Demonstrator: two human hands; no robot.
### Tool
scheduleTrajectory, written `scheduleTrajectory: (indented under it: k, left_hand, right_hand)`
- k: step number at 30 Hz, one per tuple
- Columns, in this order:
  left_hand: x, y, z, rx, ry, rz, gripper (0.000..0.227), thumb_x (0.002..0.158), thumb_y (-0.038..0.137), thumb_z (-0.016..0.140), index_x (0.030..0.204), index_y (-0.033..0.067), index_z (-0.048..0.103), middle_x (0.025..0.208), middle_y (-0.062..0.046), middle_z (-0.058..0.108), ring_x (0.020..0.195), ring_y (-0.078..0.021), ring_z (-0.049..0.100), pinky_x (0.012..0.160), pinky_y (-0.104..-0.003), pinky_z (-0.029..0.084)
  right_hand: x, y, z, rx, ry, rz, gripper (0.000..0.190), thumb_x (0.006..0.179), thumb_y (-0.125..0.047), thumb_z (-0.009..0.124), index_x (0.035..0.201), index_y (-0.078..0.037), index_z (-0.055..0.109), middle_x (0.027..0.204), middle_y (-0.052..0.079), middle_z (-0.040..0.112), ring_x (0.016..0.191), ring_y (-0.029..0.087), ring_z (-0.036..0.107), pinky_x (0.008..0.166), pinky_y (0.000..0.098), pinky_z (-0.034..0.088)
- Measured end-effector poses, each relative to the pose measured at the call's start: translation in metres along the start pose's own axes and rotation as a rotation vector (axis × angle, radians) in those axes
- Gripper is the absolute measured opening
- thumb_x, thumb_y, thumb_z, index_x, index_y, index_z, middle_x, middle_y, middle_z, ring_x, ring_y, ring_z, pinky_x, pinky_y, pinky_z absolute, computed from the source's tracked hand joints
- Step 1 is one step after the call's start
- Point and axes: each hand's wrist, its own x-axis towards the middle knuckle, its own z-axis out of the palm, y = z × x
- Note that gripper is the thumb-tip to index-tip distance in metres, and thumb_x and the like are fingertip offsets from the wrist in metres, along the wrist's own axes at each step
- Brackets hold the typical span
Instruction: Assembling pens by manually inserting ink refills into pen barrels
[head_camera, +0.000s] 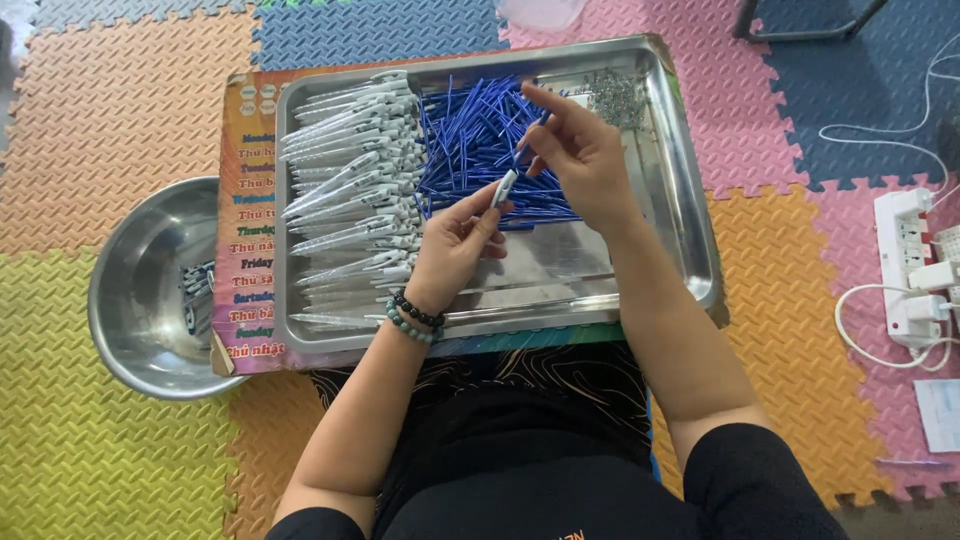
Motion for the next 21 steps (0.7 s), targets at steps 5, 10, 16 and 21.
scheduleTrajectory:
  k: [5,10,16,21]
  left_hand:
    - [-0.0019,0.0025,0.0023,0.023,0.017,0.061,0.046,0.108,0.008,0.073,0.154,0.0074,0.068,0.124,-0.010,0.084,0.082,-0.0093,0.074,0.075,-0.026,0.072]
    - [-0.0014,0.0034,0.0030,0.015,0.007,0.074,0.047,0.107,0.012,0.075,0.154,0.0109,0.068,0.126,-0.011,0.085,0.085,-0.0087,0.075,0.079,-0.028,0.073]
    - [-0.0023,0.0017,0.0015,0.072,-0.011,0.158,0.048,0.107,0.008,0.077,0.154,0.0142,0.068,0.127,-0.012,0.086,0.092,-0.0088,0.080,0.087,-0.022,0.070]
    - [-0.0044,0.0049,0.0045,0.091,0.002,0.134,0.045,0.104,0.005,0.080,0.147,0.0093,0.072,0.124,-0.011,0.086,0.095,-0.0134,0.084,0.085,-0.023,0.072]
  right_hand:
    - [-0.0035,-0.0044,0.0037,-0.006,0.017,0.004,0.041,0.116,-0.003,0.072,0.155,-0.008,0.065,0.106,0.008,0.075,0.090,0.013,0.073,0.078,0.0258,0.067]
    - [-0.0041,-0.0077,0.0039,0.018,0.027,0.014,0.041,0.116,-0.003,0.072,0.156,-0.007,0.065,0.108,0.008,0.074,0.090,0.014,0.074,0.077,0.0264,0.070]
    - [-0.0052,-0.0066,0.0077,0.030,0.022,0.033,0.041,0.115,-0.006,0.072,0.155,-0.004,0.064,0.117,0.011,0.077,0.091,0.016,0.075,0.071,0.0260,0.067]
    - [-0.0069,-0.0059,0.0101,0.077,0.021,0.011,0.041,0.107,0.000,0.083,0.141,-0.008,0.060,0.099,0.010,0.075,0.083,0.014,0.072,0.069,0.0259,0.063]
